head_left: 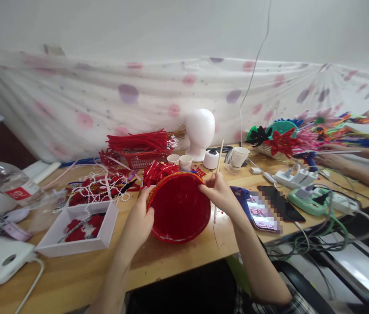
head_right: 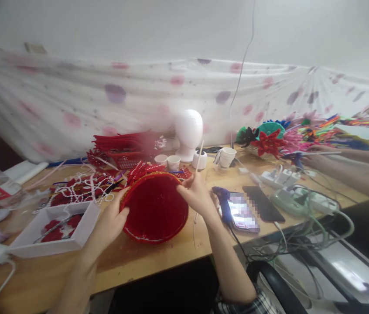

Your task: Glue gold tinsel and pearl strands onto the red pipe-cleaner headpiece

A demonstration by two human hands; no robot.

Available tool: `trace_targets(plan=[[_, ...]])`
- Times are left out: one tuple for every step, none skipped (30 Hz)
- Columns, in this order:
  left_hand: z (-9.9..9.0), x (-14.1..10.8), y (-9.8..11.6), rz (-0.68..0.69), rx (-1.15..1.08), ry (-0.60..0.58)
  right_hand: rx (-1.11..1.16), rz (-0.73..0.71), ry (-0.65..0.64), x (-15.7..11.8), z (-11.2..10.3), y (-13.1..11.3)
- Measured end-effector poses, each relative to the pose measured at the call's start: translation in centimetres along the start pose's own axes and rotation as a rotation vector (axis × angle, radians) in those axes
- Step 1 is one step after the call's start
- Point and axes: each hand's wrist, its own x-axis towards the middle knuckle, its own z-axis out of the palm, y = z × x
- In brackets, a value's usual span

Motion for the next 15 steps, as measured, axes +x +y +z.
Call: trace_targets(plan=[[0.0,0.0,0.0,0.011,0.014,-0.022,0.008,0.009,-0.024,0.1,-0.1,-0.2],[-0.1,0.0,0.1,0.022,0.028,-0.047,0.014,0.023,-0.050,0.3,-0.2,-0.4],[-0.1,0.0,0.2,0.030,0.044,-0.070,0.019,0.039,-0.076,0.4,-0.4,-0.6],[-0.1,0.0,0.2,0.034,0.062,-0.092,0.022,0.055,-0.098,0.5,-0.5,-0.8],[-0.1,0.0,0.3,0.035,0.083,-0.112,0.025,0.071,-0.116,0.6,-0.7,-0.9],[-0.2,0.0,0.3,0.034,0.109,-0.130,0.026,0.086,-0.132,0.7,-0.9,-1.0],[-0.2,-0.1,0.3,0.033,0.136,-0.148,0.029,0.100,-0.145,0.7,-1.0,-1.0],[-0.2,-0.1,0.3,0.034,0.165,-0.167,0.033,0.112,-0.155,0.7,-1.2,-0.9],[-0.3,-0.2,0.3,0.037,0.193,-0.186,0.039,0.123,-0.163,0.7,-1.2,-0.9],[-0.3,-0.2,0.2,0.042,0.219,-0.202,0.047,0.131,-0.168,0.8,-1.3,-0.8],[-0.3,-0.3,0.2,0.046,0.242,-0.216,0.056,0.136,-0.172,0.8,-1.3,-0.7],[-0.4,-0.3,0.1,0.049,0.261,-0.228,0.066,0.140,-0.175,0.8,-1.2,-0.6],[-0.4,-0.4,0.1,0.050,0.278,-0.237,0.077,0.143,-0.178,0.8,-1.2,-0.5],[-0.4,-0.3,0.1,0.048,0.292,-0.244,0.088,0.143,-0.184,0.8,-1.1,-0.5],[-0.4,-0.3,0.0,0.046,0.304,-0.247,0.101,0.143,-0.191,0.9,-1.1,-0.5]])
